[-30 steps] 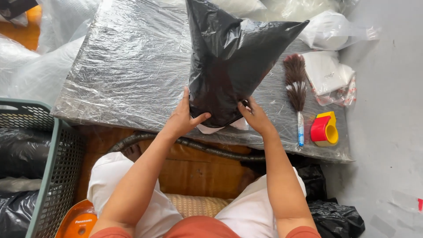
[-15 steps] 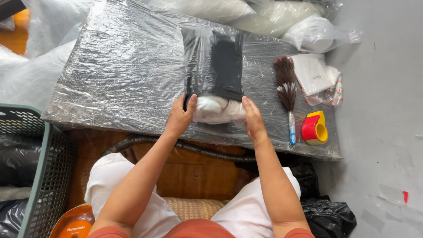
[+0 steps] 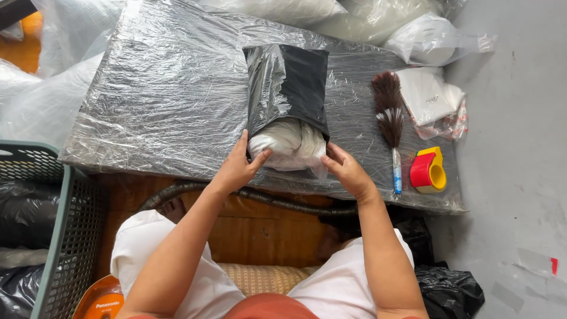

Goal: The person is wrapping a white pillow in clear plastic, then inserting it into a black plastic shipping bag and sealing it with tape.

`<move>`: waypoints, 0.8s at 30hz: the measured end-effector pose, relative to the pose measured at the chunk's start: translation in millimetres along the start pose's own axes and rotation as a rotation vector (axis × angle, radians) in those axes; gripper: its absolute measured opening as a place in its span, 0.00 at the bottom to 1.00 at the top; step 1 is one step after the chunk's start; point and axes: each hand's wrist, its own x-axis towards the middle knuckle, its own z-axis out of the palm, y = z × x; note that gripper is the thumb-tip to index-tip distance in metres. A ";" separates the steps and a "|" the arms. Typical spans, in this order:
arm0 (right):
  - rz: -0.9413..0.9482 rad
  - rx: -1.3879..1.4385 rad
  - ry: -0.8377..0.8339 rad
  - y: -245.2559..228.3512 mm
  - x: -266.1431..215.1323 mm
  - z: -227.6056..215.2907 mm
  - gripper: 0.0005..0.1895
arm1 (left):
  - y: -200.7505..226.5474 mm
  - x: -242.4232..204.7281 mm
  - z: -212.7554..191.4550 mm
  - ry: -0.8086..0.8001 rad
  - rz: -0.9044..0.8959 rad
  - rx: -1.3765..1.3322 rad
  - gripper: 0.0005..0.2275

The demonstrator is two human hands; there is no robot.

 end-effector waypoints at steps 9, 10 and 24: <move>-0.092 -0.585 0.467 -14.3 -4.2 60.0 0.22 | -1.1 8.0 19.7 0.240 0.019 0.101 0.36; -0.091 -0.587 0.468 -9.9 -1.4 60.2 0.22 | -7.3 13.4 22.9 0.239 0.019 0.099 0.36; -0.317 -0.846 0.575 4.5 1.8 48.4 0.25 | -16.1 23.3 15.6 0.534 0.443 0.310 0.44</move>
